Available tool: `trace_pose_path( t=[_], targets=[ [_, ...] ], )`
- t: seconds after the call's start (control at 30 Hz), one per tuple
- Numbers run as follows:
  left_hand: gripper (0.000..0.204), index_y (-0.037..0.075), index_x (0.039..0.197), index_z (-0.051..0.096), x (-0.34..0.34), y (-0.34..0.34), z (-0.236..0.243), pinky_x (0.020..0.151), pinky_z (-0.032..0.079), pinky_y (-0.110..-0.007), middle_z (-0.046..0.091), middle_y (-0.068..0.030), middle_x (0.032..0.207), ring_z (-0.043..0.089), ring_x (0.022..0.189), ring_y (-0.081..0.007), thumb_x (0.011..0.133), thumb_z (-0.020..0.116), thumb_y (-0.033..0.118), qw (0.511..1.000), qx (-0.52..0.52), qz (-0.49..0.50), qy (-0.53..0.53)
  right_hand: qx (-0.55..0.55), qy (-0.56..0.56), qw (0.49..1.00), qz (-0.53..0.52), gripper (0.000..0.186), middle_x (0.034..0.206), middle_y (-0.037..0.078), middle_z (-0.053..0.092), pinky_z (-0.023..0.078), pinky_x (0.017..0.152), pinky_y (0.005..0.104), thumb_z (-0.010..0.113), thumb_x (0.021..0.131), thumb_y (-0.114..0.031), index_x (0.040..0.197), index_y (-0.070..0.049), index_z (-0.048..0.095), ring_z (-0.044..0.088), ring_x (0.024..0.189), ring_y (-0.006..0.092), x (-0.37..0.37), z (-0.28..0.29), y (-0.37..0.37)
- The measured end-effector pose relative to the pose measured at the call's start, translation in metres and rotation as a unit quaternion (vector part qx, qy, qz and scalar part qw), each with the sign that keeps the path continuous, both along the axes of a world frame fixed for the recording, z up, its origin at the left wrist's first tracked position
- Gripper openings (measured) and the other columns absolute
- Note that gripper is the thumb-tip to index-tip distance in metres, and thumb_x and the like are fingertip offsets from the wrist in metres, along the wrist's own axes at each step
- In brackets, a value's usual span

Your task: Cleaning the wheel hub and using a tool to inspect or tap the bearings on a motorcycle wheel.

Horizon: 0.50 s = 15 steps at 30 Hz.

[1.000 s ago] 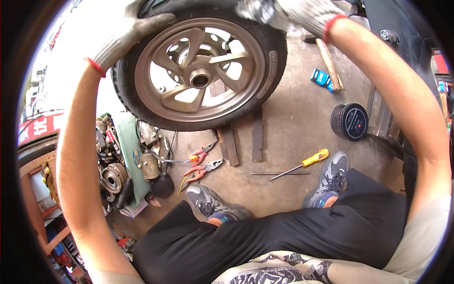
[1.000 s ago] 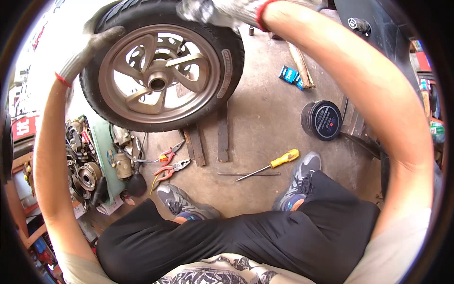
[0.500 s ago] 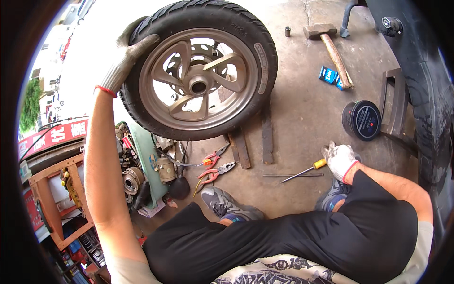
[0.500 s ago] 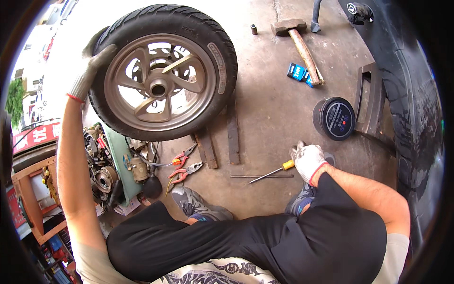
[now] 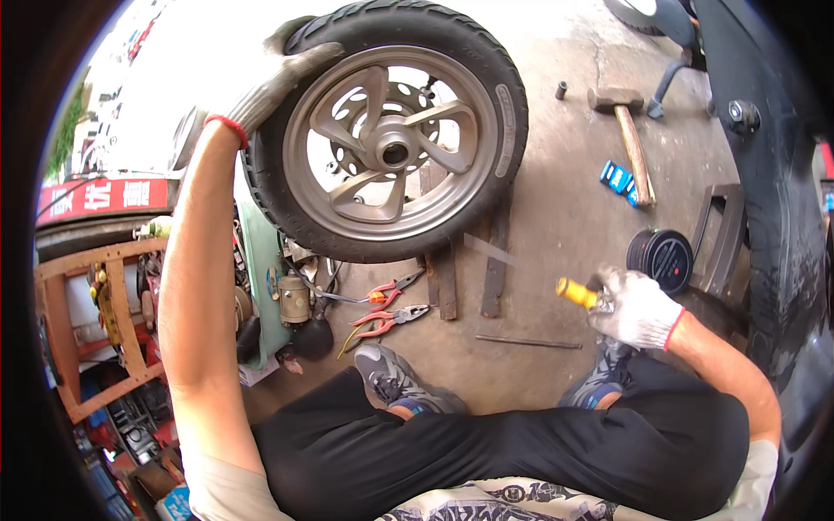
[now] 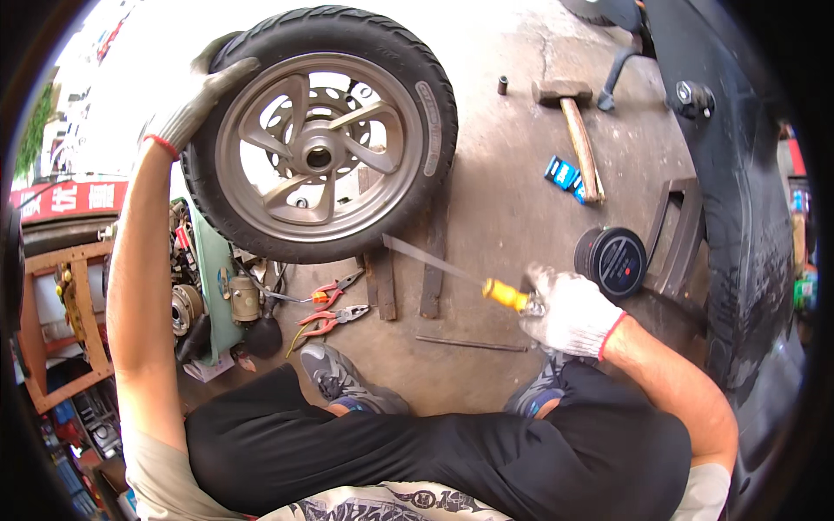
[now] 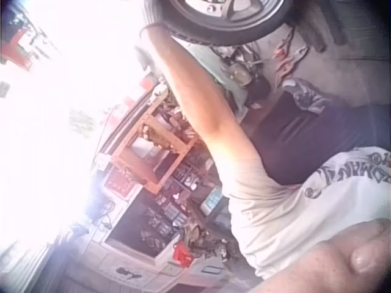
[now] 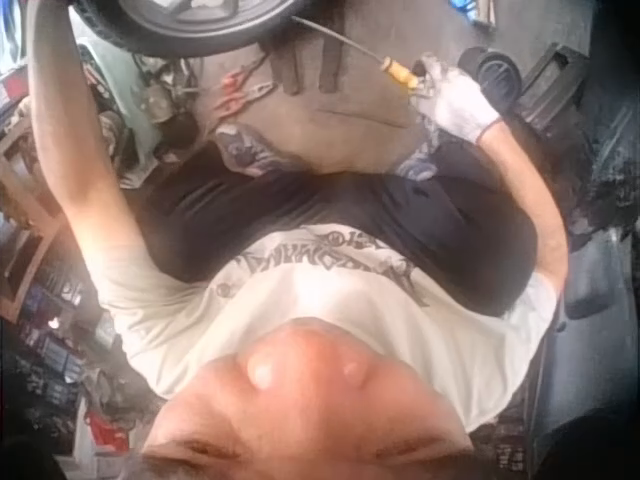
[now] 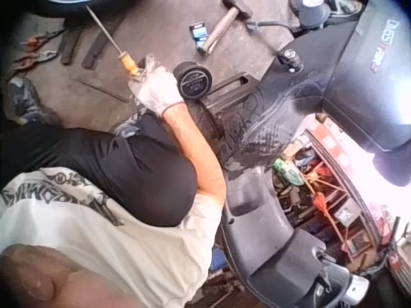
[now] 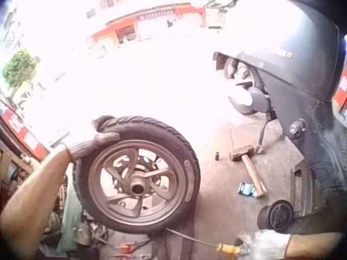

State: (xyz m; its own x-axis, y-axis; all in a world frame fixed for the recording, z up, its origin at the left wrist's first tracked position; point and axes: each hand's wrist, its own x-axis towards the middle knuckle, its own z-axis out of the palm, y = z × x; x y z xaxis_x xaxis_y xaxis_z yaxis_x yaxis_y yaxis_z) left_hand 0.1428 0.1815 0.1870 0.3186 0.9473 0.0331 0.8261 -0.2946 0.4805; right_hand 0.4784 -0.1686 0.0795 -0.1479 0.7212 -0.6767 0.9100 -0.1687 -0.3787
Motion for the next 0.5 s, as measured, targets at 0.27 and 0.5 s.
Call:
trace_pose_path(
  t=[0.27,0.5],
  targets=[
    [0.082,0.002,0.145,0.052,0.002,-0.006,-0.006,0.094,0.057,-0.038,0.066,-0.0248,0.124,0.069,0.107,-0.0309,0.083,0.075,0.051,0.999,0.04,0.003,-0.004,0.387,0.138,0.912,0.017,0.04,0.095,0.015,0.069,0.055,0.078,0.0436,0.068,0.078,-0.007,0.118,-0.006,0.067,0.069,0.084,0.0355,-0.02,0.103,0.066],
    [0.082,0.002,0.145,0.052,0.004,-0.006,-0.008,0.094,0.057,-0.038,0.067,-0.0245,0.123,0.069,0.106,-0.0307,0.083,0.076,0.051,0.997,0.06,-0.037,0.009,0.464,-0.014,0.86,0.212,0.036,0.082,0.01,0.059,0.049,0.071,0.0434,0.068,0.078,-0.011,0.114,-0.01,0.069,0.063,0.074,0.0312,-0.057,0.123,0.105]
  ],
)
